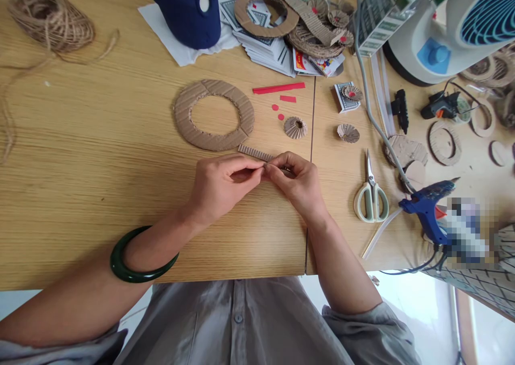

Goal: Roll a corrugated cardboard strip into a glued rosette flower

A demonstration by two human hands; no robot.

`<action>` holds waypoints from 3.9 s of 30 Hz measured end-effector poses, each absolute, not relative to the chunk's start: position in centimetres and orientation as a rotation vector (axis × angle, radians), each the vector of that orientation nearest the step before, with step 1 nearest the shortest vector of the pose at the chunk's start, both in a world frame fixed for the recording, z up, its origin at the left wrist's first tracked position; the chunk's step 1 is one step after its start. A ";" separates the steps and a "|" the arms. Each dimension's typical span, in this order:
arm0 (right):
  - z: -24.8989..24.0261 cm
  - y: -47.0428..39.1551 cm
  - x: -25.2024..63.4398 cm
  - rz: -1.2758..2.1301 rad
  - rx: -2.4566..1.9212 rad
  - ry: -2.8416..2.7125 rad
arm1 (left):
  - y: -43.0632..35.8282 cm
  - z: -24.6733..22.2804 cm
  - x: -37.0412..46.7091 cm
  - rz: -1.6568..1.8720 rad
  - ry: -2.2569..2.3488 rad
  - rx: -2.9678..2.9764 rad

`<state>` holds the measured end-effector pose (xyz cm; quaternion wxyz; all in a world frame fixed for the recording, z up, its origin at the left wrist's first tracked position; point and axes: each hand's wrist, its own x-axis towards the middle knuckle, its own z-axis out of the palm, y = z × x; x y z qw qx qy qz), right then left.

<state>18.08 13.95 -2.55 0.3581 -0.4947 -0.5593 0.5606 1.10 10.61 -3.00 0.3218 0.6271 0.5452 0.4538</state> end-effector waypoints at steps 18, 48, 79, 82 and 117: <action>-2.7 14.2 18.6 1.286 -1.082 -1.589 | 10.5 -2.7 0.9 1.067 1.386 1.511; -2.2 14.2 19.2 0.302 -0.807 -2.365 | 10.5 -2.9 0.8 0.958 1.551 1.773; -2.2 14.1 18.8 1.418 -1.170 -1.479 | 11.3 -2.2 0.7 0.983 1.323 1.154; -2.3 14.2 18.8 1.383 -1.157 -1.516 | 11.4 -2.1 0.6 0.954 1.273 1.140; -3.1 13.7 17.8 1.638 -1.233 -1.323 | 11.0 -2.2 1.1 1.080 1.348 1.161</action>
